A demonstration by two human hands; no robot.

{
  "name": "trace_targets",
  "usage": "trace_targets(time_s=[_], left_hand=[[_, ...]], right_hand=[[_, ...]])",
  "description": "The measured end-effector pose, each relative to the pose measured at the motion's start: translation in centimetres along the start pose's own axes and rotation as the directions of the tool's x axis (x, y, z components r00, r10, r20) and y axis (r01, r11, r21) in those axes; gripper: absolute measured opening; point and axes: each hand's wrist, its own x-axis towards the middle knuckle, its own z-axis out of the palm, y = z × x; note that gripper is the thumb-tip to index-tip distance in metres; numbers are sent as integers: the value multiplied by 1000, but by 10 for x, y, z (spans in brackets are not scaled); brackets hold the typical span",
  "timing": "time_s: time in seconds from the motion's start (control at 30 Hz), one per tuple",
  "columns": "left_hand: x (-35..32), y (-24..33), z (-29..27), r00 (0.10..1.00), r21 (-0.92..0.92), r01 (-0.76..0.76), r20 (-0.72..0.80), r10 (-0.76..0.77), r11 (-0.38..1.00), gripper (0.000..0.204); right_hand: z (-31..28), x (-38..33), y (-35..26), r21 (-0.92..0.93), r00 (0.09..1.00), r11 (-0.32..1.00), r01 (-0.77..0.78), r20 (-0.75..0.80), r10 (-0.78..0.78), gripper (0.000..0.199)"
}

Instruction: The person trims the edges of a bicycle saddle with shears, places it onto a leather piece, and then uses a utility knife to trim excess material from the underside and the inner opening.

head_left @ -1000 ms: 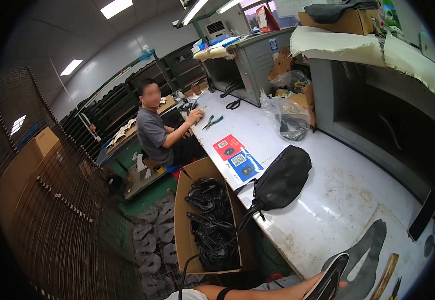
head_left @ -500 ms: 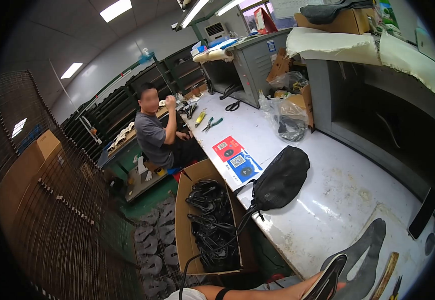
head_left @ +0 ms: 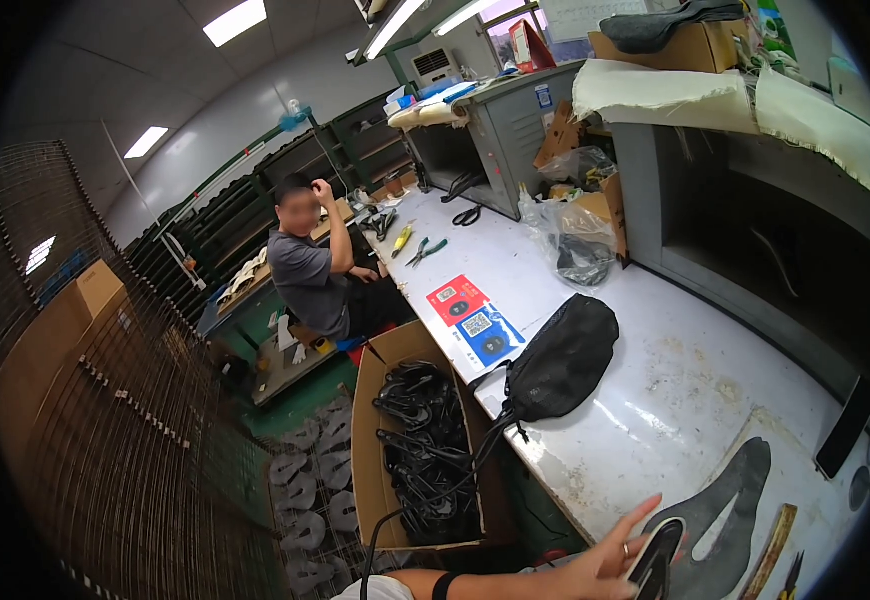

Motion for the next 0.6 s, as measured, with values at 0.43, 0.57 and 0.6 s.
trace_targets(time_s=[0.43, 0.57, 0.6], left_hand=[[15, 28, -37, 972, 408, 182, 64, -227, 895, 28], [18, 38, -29, 973, 500, 166, 58, -224, 850, 23], [20, 40, -28, 973, 499, 166, 60, -225, 850, 23]], right_hand=[[-5, 8, -29, -52, 990, 997, 60, 134, -52, 33], [-6, 9, -34, -64, 987, 995, 71, 146, -61, 33], [-6, 11, -34, -61, 987, 994, 86, 142, -77, 34]])
